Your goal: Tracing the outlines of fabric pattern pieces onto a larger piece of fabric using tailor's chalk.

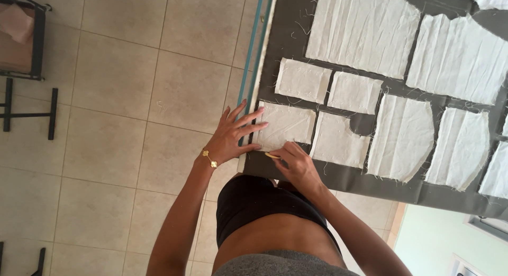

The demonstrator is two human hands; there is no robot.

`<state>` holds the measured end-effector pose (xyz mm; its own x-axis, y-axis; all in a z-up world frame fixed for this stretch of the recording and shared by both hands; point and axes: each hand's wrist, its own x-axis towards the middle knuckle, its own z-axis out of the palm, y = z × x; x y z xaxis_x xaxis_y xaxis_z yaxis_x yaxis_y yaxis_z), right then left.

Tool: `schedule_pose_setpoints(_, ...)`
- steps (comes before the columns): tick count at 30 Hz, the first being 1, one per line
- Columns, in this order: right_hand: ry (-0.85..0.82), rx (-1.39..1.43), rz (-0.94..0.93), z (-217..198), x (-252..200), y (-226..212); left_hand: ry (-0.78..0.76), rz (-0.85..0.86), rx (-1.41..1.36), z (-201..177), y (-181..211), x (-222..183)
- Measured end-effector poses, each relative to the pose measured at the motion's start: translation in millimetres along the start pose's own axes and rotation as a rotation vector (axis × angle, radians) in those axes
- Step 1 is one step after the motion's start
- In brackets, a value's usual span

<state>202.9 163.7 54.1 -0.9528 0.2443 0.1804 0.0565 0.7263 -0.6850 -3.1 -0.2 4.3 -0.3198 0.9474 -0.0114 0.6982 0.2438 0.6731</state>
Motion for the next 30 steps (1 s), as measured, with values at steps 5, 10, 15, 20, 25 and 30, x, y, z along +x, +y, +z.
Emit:
schedule_pose_setpoints(5, -0.049, -0.016, -0.036, 1, 10, -2, 0.018, 0.005, 0.006, 0, 0, 0)
schedule_pose_setpoints(10, -0.087, -0.069, 0.027, -34, -3, -4, 0.015, 0.015, 0.01, -1, -1, 1)
schedule_pose_setpoints(15, -0.099, -0.098, 0.007, -40, 5, -20, -0.006, -0.001, 0.015, 0, 0, 0)
schedule_pose_setpoints(20, -0.098, -0.107, -0.011, -35, 4, -10, -0.011, -0.004, 0.037, 0, 0, 1)
schedule_pose_setpoints(25, -0.079, -0.103, 0.081, -53, -17, 5, -0.019, -0.006, 0.072, 3, 0, 0)
schedule_pose_setpoints(30, 0.048, -0.013, 0.109, -69, -9, 2, 0.261, 0.238, 0.247, 15, 28, -3)
